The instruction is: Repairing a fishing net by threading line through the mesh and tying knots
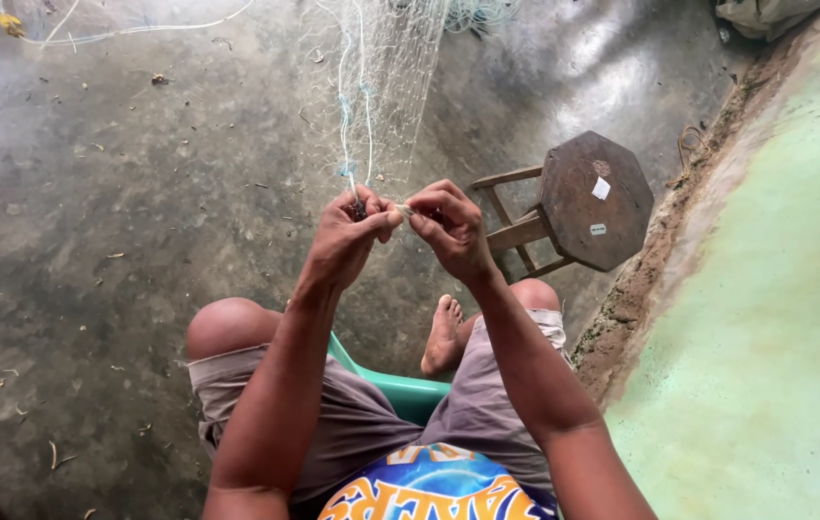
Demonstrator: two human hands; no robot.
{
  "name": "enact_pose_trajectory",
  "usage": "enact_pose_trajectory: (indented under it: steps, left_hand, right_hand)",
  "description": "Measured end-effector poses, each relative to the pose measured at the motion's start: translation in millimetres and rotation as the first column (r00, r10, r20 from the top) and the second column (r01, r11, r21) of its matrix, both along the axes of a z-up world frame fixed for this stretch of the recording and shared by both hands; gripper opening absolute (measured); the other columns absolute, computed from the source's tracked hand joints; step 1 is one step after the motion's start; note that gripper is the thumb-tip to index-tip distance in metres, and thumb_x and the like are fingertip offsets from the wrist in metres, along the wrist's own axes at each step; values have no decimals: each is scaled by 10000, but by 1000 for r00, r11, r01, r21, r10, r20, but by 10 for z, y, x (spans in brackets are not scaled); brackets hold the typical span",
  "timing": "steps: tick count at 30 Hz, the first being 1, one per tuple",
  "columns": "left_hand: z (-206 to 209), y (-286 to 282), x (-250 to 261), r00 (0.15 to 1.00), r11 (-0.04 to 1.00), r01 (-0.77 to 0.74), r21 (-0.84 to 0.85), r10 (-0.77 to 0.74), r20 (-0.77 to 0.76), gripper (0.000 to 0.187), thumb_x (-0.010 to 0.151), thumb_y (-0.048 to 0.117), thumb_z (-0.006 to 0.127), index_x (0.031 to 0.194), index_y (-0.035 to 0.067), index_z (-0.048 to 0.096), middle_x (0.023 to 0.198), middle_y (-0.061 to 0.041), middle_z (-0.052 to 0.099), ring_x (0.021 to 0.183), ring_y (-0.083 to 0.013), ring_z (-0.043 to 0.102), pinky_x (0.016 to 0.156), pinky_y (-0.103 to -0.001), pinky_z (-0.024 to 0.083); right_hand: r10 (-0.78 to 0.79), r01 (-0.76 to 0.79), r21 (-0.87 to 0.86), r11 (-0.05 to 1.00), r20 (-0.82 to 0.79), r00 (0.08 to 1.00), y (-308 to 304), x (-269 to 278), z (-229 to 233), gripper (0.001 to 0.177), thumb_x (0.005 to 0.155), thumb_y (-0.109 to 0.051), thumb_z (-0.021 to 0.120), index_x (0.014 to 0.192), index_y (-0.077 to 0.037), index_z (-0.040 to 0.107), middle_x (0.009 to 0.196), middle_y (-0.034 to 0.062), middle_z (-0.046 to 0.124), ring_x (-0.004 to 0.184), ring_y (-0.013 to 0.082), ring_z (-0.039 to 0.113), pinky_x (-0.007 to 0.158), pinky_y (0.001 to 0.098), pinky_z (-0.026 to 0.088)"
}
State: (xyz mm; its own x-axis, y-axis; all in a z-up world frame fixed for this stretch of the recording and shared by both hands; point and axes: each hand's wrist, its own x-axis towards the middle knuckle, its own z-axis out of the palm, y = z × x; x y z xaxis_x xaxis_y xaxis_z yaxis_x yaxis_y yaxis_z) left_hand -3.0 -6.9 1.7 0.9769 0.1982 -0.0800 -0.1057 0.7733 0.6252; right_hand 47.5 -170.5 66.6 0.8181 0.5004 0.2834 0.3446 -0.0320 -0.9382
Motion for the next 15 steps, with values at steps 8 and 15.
enact_pose_trajectory:
  steps: [8, 15]
  left_hand:
    - [-67, -19, -1, 1000, 999, 29, 32, -29, 1, 345, 803, -94, 850, 830, 47, 536, 775, -174, 664, 598, -140, 583, 551, -245, 493]
    - [-241, -46, 38, 1000, 985, -7, 175, 11, -24, 299, 830, -79, 827, 805, 29, 549, 746, -148, 664, 588, -132, 587, 550, -224, 484]
  right_hand:
    - [36, -32, 117, 993, -27, 999, 57, 19, -154, 167, 1002, -93, 721, 1098, 27, 655, 976, 125, 602, 806, 167, 644, 674, 287, 550]
    - [-190, 210, 3, 978, 439, 878, 385, -151, 231, 205, 986, -175, 774, 1123, -29, 734, 916, 86, 507, 781, 174, 568, 603, 272, 493]
